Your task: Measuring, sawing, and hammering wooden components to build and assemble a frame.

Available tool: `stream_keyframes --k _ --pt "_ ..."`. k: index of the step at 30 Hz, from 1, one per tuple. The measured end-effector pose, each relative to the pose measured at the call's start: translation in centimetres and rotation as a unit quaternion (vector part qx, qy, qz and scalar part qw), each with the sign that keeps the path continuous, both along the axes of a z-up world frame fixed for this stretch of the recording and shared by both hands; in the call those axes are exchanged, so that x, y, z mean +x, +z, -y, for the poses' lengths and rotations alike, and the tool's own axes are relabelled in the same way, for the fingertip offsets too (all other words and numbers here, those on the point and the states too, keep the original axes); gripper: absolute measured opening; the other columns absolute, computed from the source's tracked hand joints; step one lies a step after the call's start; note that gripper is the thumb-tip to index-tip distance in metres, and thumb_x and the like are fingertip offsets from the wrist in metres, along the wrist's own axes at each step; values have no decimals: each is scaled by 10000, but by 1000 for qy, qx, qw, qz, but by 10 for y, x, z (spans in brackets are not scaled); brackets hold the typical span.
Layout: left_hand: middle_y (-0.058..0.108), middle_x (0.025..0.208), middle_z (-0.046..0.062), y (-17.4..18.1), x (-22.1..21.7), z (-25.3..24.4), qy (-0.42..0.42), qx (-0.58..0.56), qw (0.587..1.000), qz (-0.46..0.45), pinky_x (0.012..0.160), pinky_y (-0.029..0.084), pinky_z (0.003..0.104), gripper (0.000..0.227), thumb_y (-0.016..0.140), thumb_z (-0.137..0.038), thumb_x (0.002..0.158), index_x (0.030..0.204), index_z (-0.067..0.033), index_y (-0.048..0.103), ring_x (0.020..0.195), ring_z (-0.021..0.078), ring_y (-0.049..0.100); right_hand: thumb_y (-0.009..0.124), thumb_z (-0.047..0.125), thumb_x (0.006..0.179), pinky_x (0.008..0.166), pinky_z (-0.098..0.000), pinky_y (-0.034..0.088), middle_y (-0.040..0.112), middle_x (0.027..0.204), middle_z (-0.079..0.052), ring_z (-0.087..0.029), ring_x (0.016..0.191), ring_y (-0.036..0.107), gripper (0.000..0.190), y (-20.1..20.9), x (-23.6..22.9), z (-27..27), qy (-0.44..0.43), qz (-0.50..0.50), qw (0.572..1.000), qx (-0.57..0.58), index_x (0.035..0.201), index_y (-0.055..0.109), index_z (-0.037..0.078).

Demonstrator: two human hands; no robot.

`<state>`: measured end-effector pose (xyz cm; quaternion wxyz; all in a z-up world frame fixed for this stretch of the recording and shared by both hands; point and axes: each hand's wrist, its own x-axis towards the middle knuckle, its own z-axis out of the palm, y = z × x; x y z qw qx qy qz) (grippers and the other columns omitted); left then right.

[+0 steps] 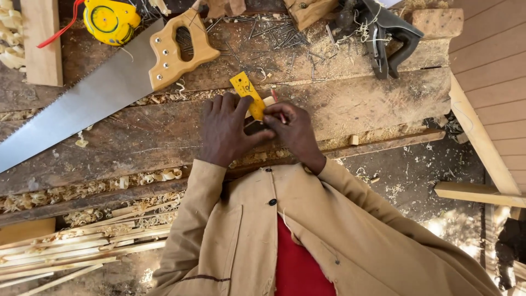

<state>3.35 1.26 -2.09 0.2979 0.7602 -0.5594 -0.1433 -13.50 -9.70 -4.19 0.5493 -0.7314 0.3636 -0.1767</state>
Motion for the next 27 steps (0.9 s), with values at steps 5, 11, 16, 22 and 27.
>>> stream_keyframes --k 5,11,16,22,27 --pt "571 1111 126 -14 -7 -7 -11 -3 1000 22 995 374 556 674 917 -436 642 1177 -109 670 1089 337 518 580 206 1074 694 -327 589 776 1048 -133 -170 806 734 264 2 0 5 31 -20 989 -141 1221 713 31" --pt "557 1165 138 -29 -8 -17 -17 -69 997 -14 987 453 509 467 921 -272 693 1087 -129 715 1133 353 515 402 237 1126 608 -306 601 729 936 -115 -140 696 726 391 30 -6 5 -4 2 993 -115 1451 517 52" --pt "560 1137 136 -32 -4 -12 -24 -70 997 -24 947 485 486 450 919 -255 686 1066 -103 730 1098 341 523 483 199 1103 555 -314 527 705 736 -75 -139 607 678 337 33 -2 3 47 -72 987 -138 1389 619 83" --pt "573 1144 133 -35 -8 -13 -29 -76 996 -25 940 499 479 467 924 -239 688 1097 -104 745 1095 331 529 527 158 1071 524 -345 486 714 839 -122 -172 531 584 315 24 -11 6 111 -82 960 -244 1336 685 91" --pt "572 1143 138 -36 -4 -15 -28 -73 997 -21 928 514 471 441 931 -236 699 1070 -92 741 1107 338 532 517 161 1061 493 -368 445 698 802 -138 -179 457 530 294 47 -14 17 149 -166 938 -265 1264 729 147"
